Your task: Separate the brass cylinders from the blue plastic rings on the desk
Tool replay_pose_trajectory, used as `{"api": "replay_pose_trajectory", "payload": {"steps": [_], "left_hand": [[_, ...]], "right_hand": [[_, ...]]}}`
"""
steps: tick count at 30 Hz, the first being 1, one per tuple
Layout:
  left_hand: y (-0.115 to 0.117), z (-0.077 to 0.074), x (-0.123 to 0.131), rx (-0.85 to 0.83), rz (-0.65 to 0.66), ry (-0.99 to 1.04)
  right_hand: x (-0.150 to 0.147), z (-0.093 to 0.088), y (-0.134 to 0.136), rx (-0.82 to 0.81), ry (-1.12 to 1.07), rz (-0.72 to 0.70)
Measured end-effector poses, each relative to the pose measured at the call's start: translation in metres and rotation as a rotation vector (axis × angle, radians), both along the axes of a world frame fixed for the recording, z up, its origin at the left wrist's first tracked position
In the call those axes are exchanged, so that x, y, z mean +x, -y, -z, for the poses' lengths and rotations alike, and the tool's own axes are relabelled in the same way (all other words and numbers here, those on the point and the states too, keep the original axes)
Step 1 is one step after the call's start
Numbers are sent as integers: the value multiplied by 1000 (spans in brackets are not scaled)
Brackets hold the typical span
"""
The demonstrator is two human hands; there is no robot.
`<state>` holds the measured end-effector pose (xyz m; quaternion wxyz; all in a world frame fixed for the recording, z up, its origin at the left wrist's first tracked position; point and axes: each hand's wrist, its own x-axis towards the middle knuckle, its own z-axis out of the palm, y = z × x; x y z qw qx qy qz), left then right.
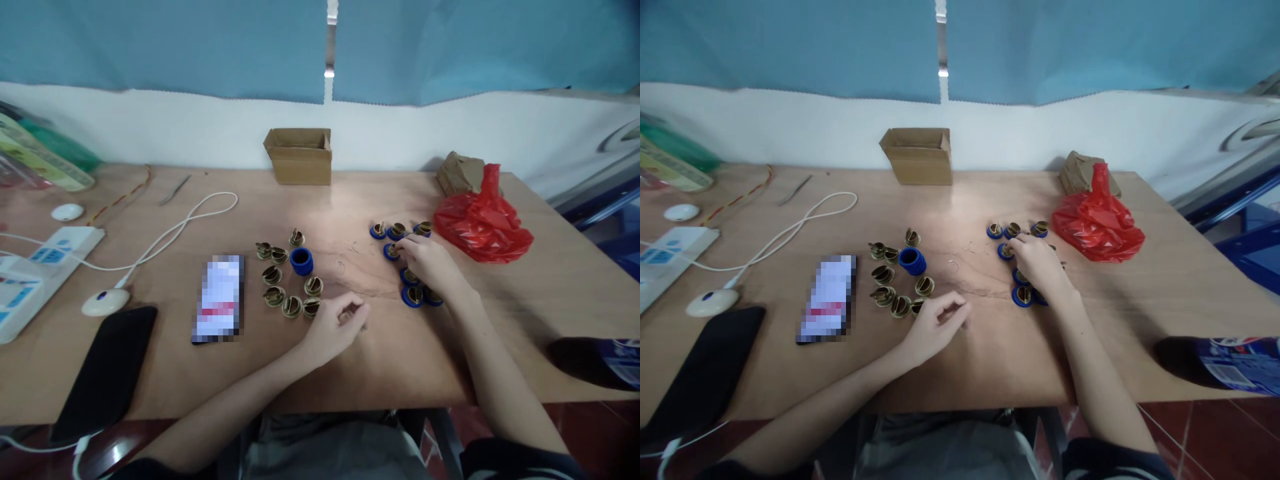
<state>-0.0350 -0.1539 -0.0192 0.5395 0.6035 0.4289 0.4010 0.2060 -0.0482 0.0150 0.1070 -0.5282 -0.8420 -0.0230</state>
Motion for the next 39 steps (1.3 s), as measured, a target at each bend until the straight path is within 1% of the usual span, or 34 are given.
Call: {"api": "replay_pose_trajectory", "payload": {"steps": [2, 4, 6, 7, 9, 11, 13, 14, 17, 21, 24, 28, 31, 35, 39], "left_hand": [[-3, 4, 1, -61, -76, 103], [-3, 10, 3, -89, -133, 184], [-2, 15, 5, -96, -161, 252], [-1, 16, 6, -99, -167, 279], [0, 19, 8, -104, -184, 299], [1, 20, 8, -117, -197, 259], [2, 20, 8, -123, -192, 212], [2, 20, 7, -109, -182, 198], [1, 20, 5, -36, -150, 167], [-2, 22, 1, 4, -134, 125], [-3, 24, -1, 40, -132, 154], [-2, 24, 1, 44, -158, 207], [-1, 22, 2, 50, -169, 184], [0, 21, 2, 110, -194, 157], [0, 21, 2, 114, -184, 152]], "right_hand": [[-11, -6, 8, 23, -69, -32], [-24, -12, 20, 29, -253, -130], [-37, -17, 34, -13, -445, -210], [-43, -19, 41, -49, -516, -242], [-52, -21, 52, -187, -620, -292], [-58, -19, 59, -326, -680, -327], [-60, -15, 62, -407, -725, -321], [-61, -12, 62, -420, -747, -306], [-62, -3, 61, -399, -781, -272], [-67, 7, 64, -394, -774, -294], [-71, 11, 67, -371, -794, -281], [-71, 11, 67, -367, -779, -290], [-69, 11, 67, -347, -780, -287], [-69, 9, 67, -320, -760, -276], [-71, 8, 67, -298, -752, -262]]}}
